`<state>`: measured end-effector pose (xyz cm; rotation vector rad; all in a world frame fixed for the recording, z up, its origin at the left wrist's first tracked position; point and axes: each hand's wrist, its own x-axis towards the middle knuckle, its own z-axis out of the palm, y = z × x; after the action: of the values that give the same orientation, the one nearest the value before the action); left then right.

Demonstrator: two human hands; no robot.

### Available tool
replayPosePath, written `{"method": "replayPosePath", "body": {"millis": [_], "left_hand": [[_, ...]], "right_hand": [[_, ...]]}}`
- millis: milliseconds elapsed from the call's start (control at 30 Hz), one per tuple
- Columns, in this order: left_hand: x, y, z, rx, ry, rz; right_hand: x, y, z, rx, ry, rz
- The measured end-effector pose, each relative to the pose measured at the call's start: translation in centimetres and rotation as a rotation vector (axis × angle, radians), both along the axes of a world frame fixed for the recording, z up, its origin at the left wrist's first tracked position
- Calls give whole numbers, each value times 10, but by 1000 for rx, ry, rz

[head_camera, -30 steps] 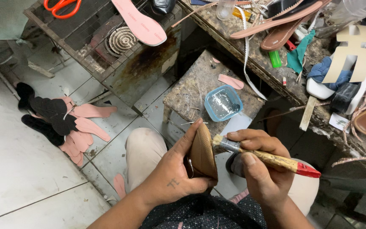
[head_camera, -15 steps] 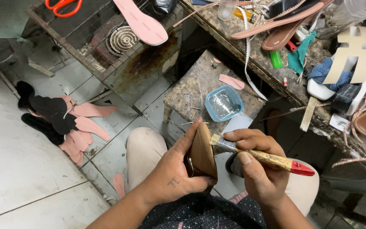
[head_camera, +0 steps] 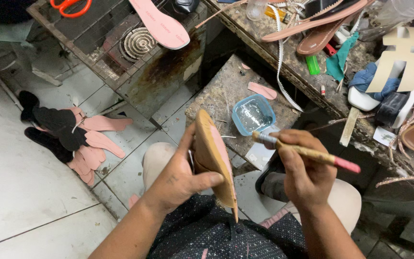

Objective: The person holds a tan slide-sandal upper on their lap and brushes glue onto its edges and inner surface, repeatedly dipping the brush into a small glue container on the workbench. They rotate the upper to coat different sides and continue brushing until the end of the clip.

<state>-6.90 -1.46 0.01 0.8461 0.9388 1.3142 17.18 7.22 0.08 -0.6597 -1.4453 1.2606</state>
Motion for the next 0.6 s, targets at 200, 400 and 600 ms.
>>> {"method": "replayPosePath", "body": {"millis": [200, 400, 600], "left_hand": [[-24, -3, -23, -62, -455, 25], [-26, -14, -24, -92, -637, 37], [-34, -15, -25, -122, -632, 45]], "right_hand": [[-9, 64, -29, 275, -724, -158], [-27, 89, -49, 276, -938, -106], [-20, 80, -38, 403, -733, -195]]}}
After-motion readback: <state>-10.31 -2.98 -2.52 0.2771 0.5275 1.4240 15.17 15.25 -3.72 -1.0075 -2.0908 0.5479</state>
